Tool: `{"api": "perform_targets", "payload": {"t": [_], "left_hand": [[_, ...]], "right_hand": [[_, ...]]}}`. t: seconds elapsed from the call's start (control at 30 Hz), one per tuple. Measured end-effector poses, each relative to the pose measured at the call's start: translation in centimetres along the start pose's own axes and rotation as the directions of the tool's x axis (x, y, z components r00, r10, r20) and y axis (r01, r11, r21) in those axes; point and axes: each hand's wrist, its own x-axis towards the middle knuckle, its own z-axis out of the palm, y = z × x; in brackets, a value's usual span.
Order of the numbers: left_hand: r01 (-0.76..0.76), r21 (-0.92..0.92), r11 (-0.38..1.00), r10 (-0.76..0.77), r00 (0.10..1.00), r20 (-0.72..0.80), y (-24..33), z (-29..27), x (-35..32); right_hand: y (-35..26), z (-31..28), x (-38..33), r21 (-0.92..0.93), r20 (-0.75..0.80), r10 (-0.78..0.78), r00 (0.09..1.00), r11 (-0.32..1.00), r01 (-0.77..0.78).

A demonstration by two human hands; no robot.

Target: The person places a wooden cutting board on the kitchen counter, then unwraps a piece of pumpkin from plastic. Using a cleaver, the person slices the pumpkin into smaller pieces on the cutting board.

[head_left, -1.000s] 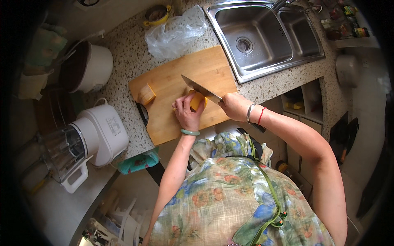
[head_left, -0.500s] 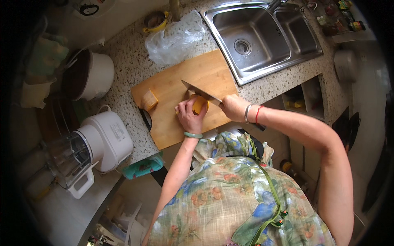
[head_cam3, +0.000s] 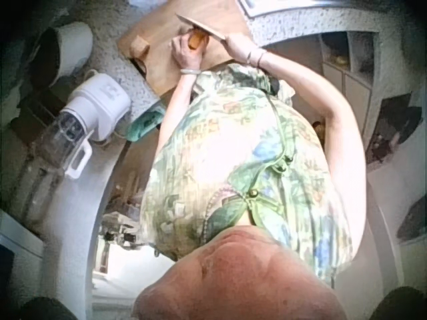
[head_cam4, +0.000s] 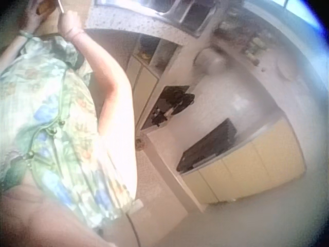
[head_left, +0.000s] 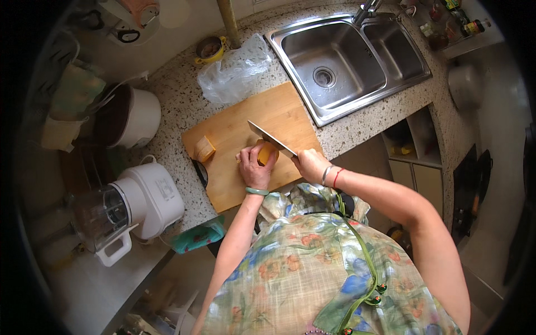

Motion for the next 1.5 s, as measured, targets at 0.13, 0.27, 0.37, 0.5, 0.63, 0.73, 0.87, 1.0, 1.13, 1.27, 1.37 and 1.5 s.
{"api": "perform_targets", "payload": {"t": [0.13,0.27,0.37,0.5,0.63,0.73,0.87,1.0,1.13,1.27,1.37,1.5], "left_hand": [[0.002,-0.004,1.000,-0.002,1.000,0.021,-0.4,0.0,0.3],[-0.012,0.002,1.000,0.012,0.999,0.037,0.2,-0.9,0.5],[-0.057,-0.016,0.998,0.058,0.997,0.049,0.4,-0.7,0.3],[-0.036,0.013,0.999,0.035,0.999,0.026,0.3,-1.2,0.1],[0.016,0.067,0.998,-0.016,1.000,-0.001,-0.2,-0.3,-0.2],[0.047,0.054,0.997,-0.046,0.999,-0.014,-0.2,-0.1,-0.3],[0.046,0.029,0.998,-0.045,0.998,-0.039,-0.2,0.1,-0.3],[0.023,0.007,1.000,-0.023,0.999,-0.048,-0.3,0.1,-0.6],[-0.002,-0.046,0.999,0.002,1.000,-0.010,-0.3,-0.4,-0.2],[-0.027,-0.163,0.986,0.048,0.991,0.126,-0.9,-1.7,-0.1],[0.023,-0.161,0.987,0.007,0.983,0.185,-0.3,-2.3,-0.8],[0.153,0.006,0.988,-0.151,0.975,0.161,2.7,-2.2,-1.4]], "right_hand": [[0.5,-0.4,1.3,-0.016,0.054,-0.035,0.998,0.999,0.036],[1.3,-3.1,2.5,0.239,0.300,0.068,0.951,0.960,-0.144],[5.1,-2.3,2.3,0.457,0.356,0.029,0.934,0.866,-0.201],[3.5,-2.2,2.2,0.319,0.327,0.085,0.941,0.928,-0.194],[0.2,1.2,0.3,-0.003,-0.011,-0.091,0.996,0.996,0.091],[-1.1,-0.6,0.9,-0.046,0.095,-0.054,0.994,0.997,0.058],[-2.8,-2.2,2.0,-0.079,0.211,0.045,0.976,0.996,-0.029],[-1.5,-0.1,2.5,-0.084,0.134,0.031,0.990,0.996,-0.020],[0.5,2.7,3.4,0.048,-0.007,-0.081,0.997,0.996,0.081],[2.3,1.5,3.5,0.308,0.118,0.003,0.993,0.951,-0.039],[2.9,-0.3,2.8,0.450,0.143,0.129,0.981,0.875,-0.181],[2.3,-2.7,0.9,0.609,0.000,0.073,0.997,0.791,-0.057]]}}
